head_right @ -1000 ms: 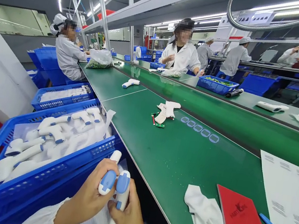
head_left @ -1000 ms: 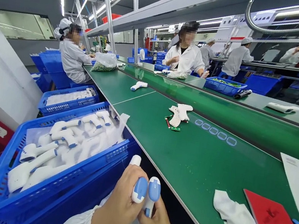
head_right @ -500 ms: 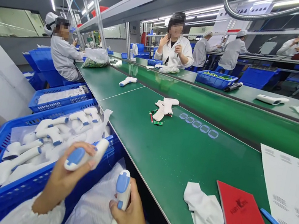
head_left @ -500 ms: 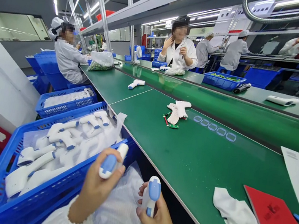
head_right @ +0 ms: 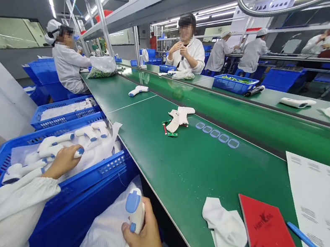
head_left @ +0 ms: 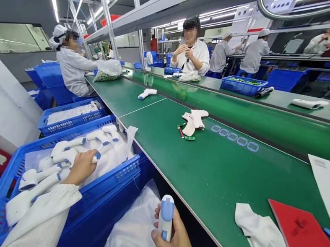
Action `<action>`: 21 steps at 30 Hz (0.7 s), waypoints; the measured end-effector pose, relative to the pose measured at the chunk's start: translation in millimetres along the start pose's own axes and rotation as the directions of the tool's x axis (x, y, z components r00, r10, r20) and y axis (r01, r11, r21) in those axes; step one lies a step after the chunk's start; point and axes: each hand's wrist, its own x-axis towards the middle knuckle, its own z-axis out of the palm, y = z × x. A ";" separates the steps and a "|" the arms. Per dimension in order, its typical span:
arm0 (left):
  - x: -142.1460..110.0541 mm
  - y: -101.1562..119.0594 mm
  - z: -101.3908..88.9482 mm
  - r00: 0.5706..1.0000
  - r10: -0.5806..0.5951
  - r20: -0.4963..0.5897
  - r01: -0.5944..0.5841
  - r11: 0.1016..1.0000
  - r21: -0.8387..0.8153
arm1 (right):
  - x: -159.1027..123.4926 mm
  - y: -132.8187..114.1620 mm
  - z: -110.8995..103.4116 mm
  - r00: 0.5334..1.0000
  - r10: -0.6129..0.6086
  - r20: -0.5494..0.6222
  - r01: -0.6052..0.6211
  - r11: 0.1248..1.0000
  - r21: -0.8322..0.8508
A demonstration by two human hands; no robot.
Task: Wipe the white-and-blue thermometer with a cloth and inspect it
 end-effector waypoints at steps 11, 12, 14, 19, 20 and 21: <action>-35.3 72.7 -14.7 0.999 0.024 0.046 -0.003 0.913 -0.407 | -0.8 -18.1 4.8 0.999 0.013 -0.041 -0.017 0.994 -0.112; -46.3 89.8 -21.9 0.996 0.066 0.067 -0.024 0.869 -0.495 | -1.3 -20.6 5.4 0.999 0.014 -0.042 -0.019 0.992 -0.122; -69.4 123.8 -32.3 0.946 0.264 0.187 0.002 0.574 -0.819 | -2.1 -24.8 6.6 0.999 0.019 -0.044 -0.025 0.991 -0.132; -106.8 186.3 -27.8 0.820 0.544 0.176 0.128 0.126 -0.984 | -3.5 -25.2 10.5 1.000 0.000 0.016 0.001 0.995 -0.097; -110.4 194.1 -23.9 0.826 0.534 0.180 0.152 0.096 -0.984 | -4.0 -22.8 11.1 1.000 -0.011 0.014 0.012 0.996 -0.089; -113.5 200.7 -19.9 0.838 0.513 0.183 0.167 0.078 -0.983 | -4.6 -19.6 11.4 1.000 -0.019 0.008 0.020 0.996 -0.081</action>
